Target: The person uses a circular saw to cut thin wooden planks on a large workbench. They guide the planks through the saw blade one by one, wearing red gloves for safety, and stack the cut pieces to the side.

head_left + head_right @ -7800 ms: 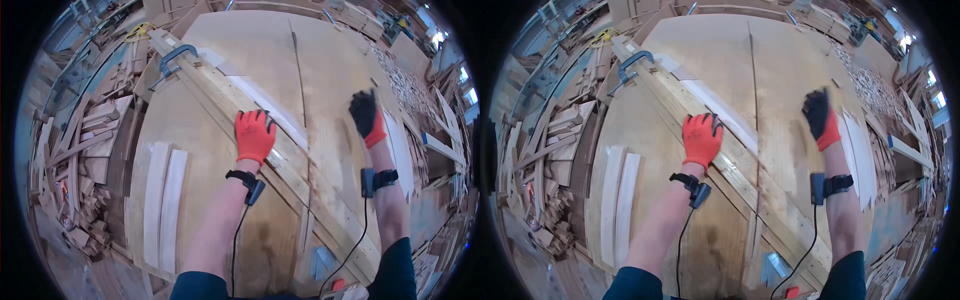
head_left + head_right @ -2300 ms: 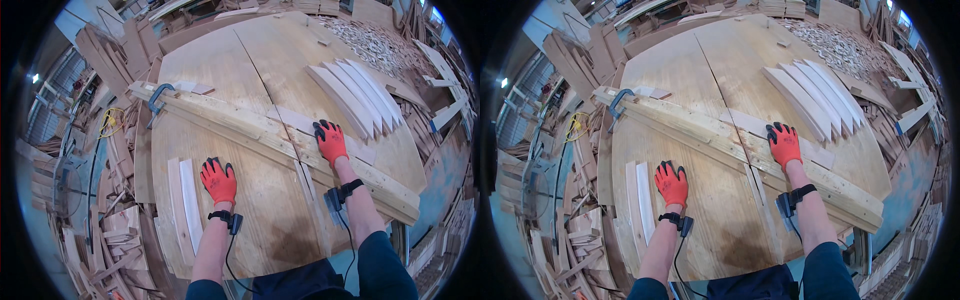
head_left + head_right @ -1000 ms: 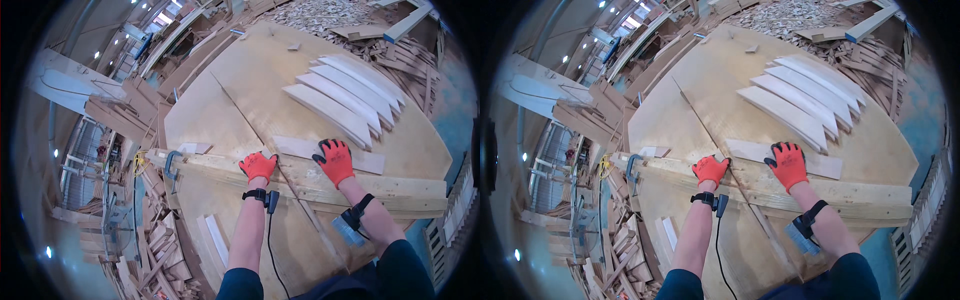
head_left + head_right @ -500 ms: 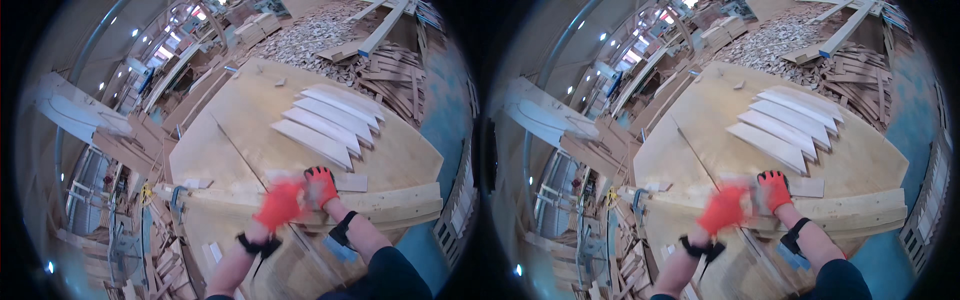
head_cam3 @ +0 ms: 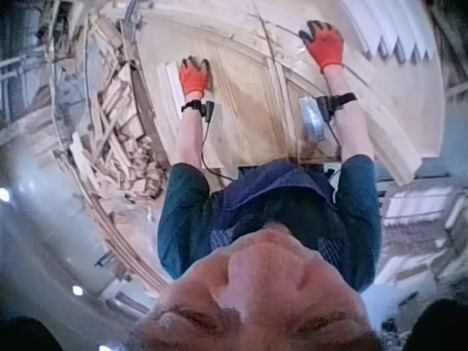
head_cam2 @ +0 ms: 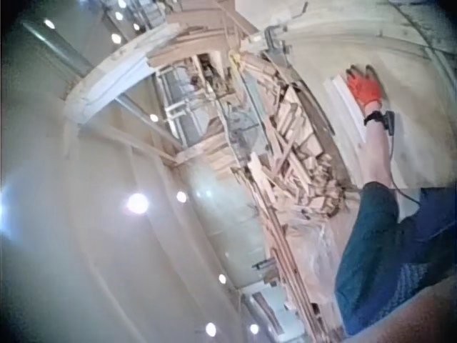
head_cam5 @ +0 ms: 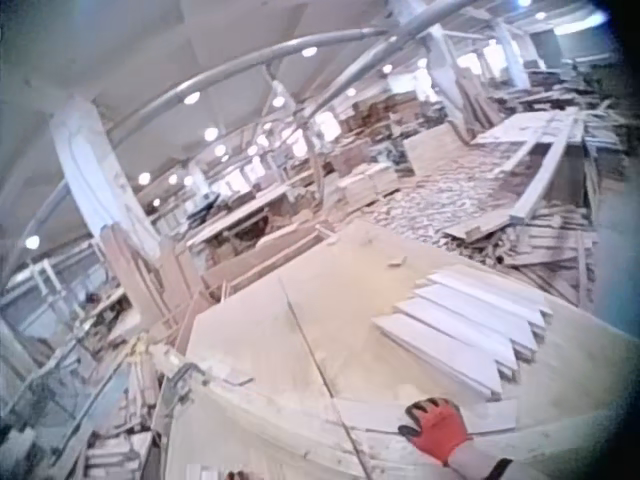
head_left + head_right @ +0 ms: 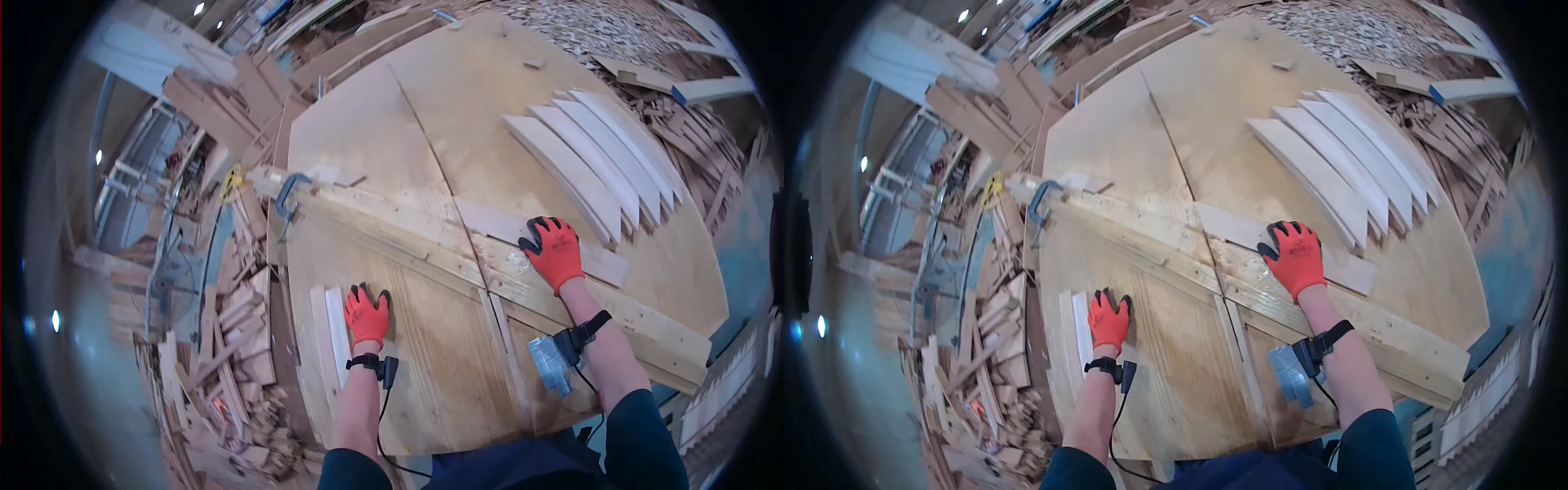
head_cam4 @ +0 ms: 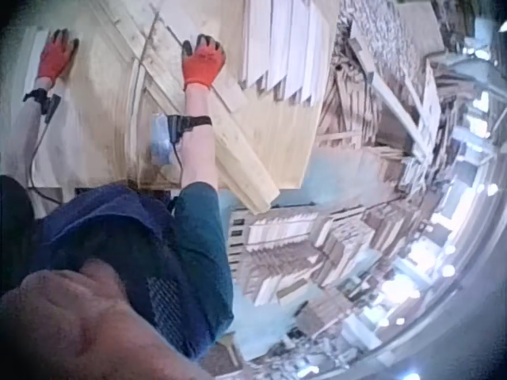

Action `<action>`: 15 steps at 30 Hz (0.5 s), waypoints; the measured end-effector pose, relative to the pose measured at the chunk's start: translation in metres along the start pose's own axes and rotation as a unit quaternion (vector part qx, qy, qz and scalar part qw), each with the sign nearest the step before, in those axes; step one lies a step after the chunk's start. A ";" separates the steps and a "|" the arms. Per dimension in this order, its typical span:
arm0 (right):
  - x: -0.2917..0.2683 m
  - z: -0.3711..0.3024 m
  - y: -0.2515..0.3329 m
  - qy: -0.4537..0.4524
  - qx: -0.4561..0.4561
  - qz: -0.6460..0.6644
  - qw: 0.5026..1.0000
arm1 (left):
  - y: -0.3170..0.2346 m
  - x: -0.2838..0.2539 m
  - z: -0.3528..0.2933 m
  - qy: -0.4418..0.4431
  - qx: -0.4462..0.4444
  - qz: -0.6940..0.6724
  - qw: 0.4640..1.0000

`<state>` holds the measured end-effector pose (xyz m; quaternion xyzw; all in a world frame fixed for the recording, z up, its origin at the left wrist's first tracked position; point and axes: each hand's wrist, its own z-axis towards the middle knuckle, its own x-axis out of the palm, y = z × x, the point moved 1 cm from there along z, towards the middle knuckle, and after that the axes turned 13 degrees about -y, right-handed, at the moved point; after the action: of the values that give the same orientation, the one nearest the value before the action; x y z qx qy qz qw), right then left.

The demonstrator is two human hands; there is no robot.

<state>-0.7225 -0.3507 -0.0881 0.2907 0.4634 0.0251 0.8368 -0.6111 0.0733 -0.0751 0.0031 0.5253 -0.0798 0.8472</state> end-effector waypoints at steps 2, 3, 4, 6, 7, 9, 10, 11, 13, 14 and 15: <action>-0.004 0.002 0.000 -0.003 0.009 -0.008 1.000 | 0.010 0.016 -0.023 -0.037 -0.008 0.017 0.999; -0.001 0.002 -0.003 0.012 0.021 -0.018 1.000 | 0.008 0.018 -0.026 -0.033 -0.017 0.017 0.999; 0.001 0.003 -0.002 0.009 0.024 -0.028 0.999 | 0.006 0.019 -0.024 -0.039 -0.014 0.011 0.999; 0.005 0.000 0.001 0.010 0.027 -0.053 0.998 | 0.005 0.017 -0.025 -0.043 -0.015 -0.001 0.999; 0.007 -0.003 0.001 0.018 0.027 -0.061 0.998 | 0.005 0.018 -0.027 -0.036 -0.023 -0.001 0.999; 0.009 -0.004 0.001 0.021 0.030 -0.072 0.997 | 0.003 0.016 -0.026 -0.033 -0.030 -0.001 0.999; 0.010 -0.002 0.001 0.020 0.028 -0.069 0.997 | 0.002 0.016 -0.026 -0.032 -0.033 -0.001 0.999; 0.011 -0.002 0.003 0.018 0.027 -0.062 0.998 | 0.004 0.015 -0.025 -0.026 -0.033 -0.001 0.999; 0.011 -0.003 0.004 0.017 0.025 -0.058 0.998 | 0.003 0.015 -0.026 -0.021 -0.041 0.002 0.999; 0.010 -0.002 0.006 0.015 0.023 -0.059 0.998 | 0.004 0.015 -0.025 -0.022 -0.044 0.004 0.999; 0.010 -0.001 0.007 0.012 0.021 -0.060 0.998 | 0.007 0.018 -0.025 -0.033 -0.039 0.008 0.999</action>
<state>-0.7161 -0.3408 -0.0926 0.2795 0.4906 -0.0310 0.8247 -0.6245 0.0802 -0.1031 -0.0283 0.4994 -0.0530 0.8643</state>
